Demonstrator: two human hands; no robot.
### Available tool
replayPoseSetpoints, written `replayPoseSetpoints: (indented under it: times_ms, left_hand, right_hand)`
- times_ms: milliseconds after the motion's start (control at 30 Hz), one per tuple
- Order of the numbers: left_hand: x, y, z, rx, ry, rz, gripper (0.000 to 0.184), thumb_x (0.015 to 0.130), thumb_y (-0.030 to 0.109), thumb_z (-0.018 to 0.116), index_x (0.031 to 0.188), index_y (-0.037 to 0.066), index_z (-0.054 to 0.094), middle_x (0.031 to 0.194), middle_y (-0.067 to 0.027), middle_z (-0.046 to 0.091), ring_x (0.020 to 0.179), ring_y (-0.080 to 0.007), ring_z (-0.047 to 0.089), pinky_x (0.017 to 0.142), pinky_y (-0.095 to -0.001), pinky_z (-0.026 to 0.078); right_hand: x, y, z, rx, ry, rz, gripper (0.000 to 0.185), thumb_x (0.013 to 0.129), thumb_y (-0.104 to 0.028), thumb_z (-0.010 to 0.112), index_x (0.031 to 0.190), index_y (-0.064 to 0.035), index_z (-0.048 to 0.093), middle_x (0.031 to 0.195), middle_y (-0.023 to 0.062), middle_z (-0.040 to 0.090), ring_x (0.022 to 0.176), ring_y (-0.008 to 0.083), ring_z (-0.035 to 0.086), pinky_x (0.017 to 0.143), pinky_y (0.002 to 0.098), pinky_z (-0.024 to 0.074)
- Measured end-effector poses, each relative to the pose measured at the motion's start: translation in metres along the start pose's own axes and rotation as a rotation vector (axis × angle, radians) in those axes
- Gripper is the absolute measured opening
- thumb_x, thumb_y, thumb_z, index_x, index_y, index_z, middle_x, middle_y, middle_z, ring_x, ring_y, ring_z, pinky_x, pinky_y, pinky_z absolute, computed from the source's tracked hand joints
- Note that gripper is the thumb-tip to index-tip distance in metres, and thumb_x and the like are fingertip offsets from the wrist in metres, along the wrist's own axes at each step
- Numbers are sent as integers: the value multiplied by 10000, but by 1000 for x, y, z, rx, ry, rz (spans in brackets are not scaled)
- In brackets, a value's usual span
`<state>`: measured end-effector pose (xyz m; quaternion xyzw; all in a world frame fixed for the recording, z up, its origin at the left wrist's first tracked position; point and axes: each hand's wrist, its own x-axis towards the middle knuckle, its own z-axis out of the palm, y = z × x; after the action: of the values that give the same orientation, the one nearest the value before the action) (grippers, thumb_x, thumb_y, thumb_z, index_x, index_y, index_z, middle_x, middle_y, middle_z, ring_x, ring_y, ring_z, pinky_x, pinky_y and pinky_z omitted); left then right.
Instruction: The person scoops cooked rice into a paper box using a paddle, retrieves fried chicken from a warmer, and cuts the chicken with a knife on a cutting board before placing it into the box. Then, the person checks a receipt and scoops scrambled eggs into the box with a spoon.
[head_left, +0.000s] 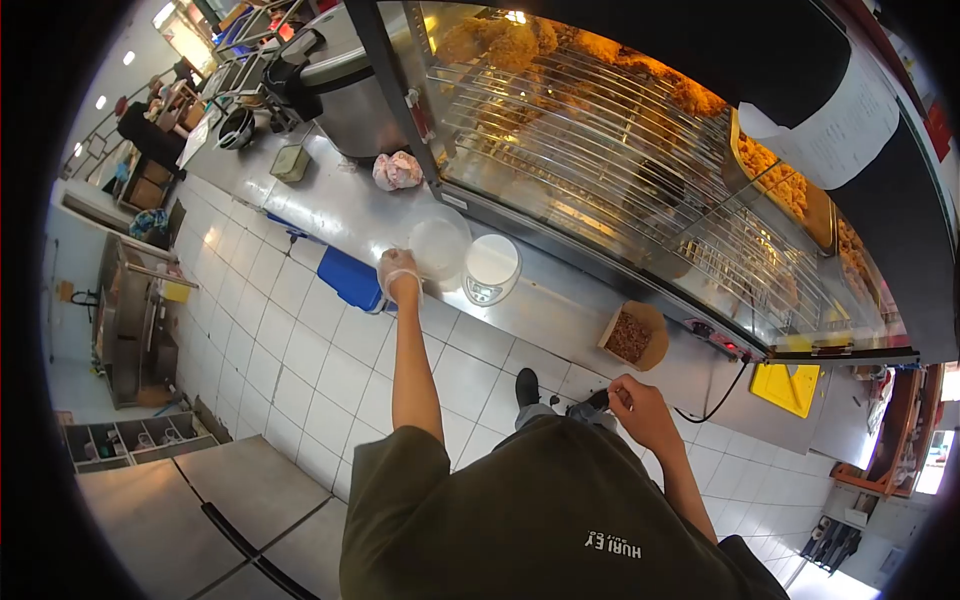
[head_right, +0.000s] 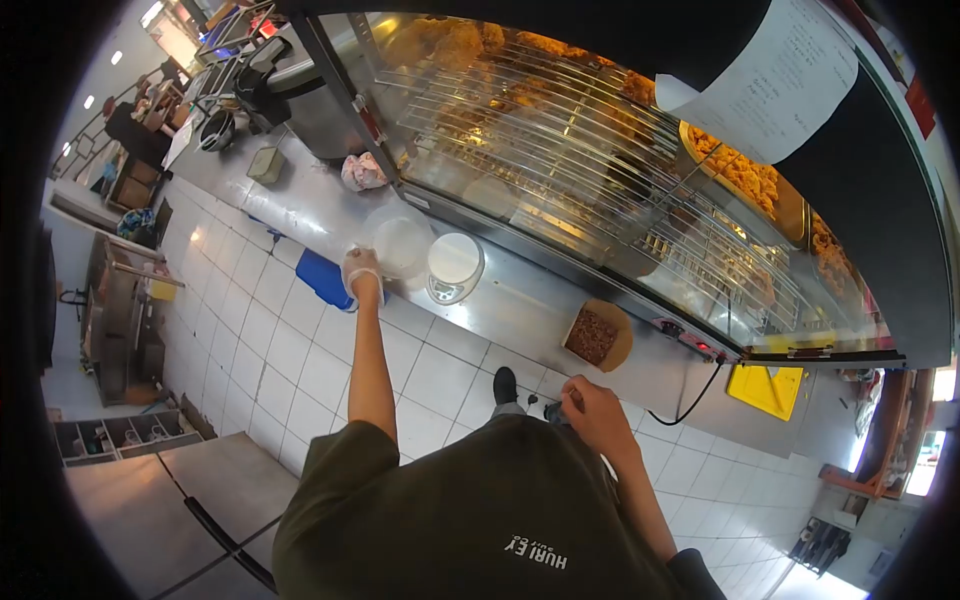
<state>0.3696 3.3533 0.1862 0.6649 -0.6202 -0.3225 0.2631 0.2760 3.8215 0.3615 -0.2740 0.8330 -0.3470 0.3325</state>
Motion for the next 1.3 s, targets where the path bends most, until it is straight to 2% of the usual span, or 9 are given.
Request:
replayPoseSetpoints:
  times_ms: [167, 233, 367, 533, 667, 767, 867, 1000, 1300]
  left_hand:
    - [-27, 1, 15, 44, -191, 219, 377, 851, 305, 615, 1077, 10, 676, 1009, -215, 704, 909, -348, 690, 822, -407, 524]
    - [-34, 0, 31, 31, -314, 234, 396, 852, 329, 613, 1086, 16, 676, 1019, -218, 701, 940, -351, 683, 849, -407, 518]
    - [-47, 2, 51, -23, -480, 245, 435, 849, 392, 608, 1104, 47, 681, 1032, -224, 696, 993, -374, 664, 883, -416, 513]
    - [-49, 19, 42, 293, -521, 382, 478, 934, 442, 491, 1181, 67, 655, 1100, -231, 676, 1021, -390, 651, 880, -443, 514]
    - [-65, 9, 21, -92, -654, 211, 409, 999, 355, 427, 1171, 56, 646, 1097, -211, 673, 971, -380, 650, 855, -450, 517]
    - [-30, -96, 78, 634, -331, 1038, 367, 1034, 286, 381, 1200, 71, 628, 1073, -184, 671, 1024, -323, 636, 864, -422, 505]
    - [-65, -62, 38, 252, -407, 788, 332, 1032, 238, 375, 1198, 89, 621, 1041, -165, 672, 1013, -324, 636, 867, -415, 510]
    - [-74, -26, 24, 66, -467, 533, 413, 1031, 320, 374, 1067, 22, 657, 1033, -200, 680, 948, -388, 627, 850, -444, 485]
    - [-54, -36, 41, 293, -398, 638, 447, 1028, 340, 331, 1167, 71, 660, 1170, -201, 653, 1070, -389, 601, 940, -457, 457]
  right_hand:
    - [53, 19, 35, 51, 20, -127, 189, 914, -138, 619, 1050, -7, 609, 823, 88, 660, 733, 176, 629, 700, 326, 512]
    - [102, 12, 66, 234, 4, -148, 274, 923, -204, 604, 1115, -8, 602, 941, 199, 691, 894, 290, 692, 787, 377, 529]
    - [218, 22, 125, 248, 139, -140, 459, 924, -261, 594, 1319, -40, 518, 1099, 253, 665, 977, 334, 684, 853, 391, 528]
    - [279, 2, 139, 243, 104, 35, 423, 971, -265, 517, 1331, -44, 510, 1094, 193, 659, 869, 283, 686, 792, 381, 539]
    - [274, -10, 135, 265, -22, 68, 363, 1001, -269, 470, 1264, -41, 574, 951, 149, 674, 706, 229, 674, 689, 385, 541]
    - [263, -5, 143, 168, 46, 3, 337, 1003, -257, 452, 1190, -30, 618, 911, 181, 684, 805, 281, 689, 748, 413, 528]
    - [263, -2, 150, 38, 128, -70, 321, 998, -256, 427, 1124, -37, 625, 1044, 244, 675, 1014, 431, 627, 886, 488, 486]
    - [267, -17, 148, 58, 145, -15, 347, 999, -278, 410, 1117, -35, 629, 1072, 244, 665, 1053, 441, 604, 915, 486, 466]
    - [285, -3, 162, 68, 253, -80, 382, 997, -344, 398, 1103, -64, 635, 1075, 243, 657, 1058, 444, 593, 917, 480, 465]
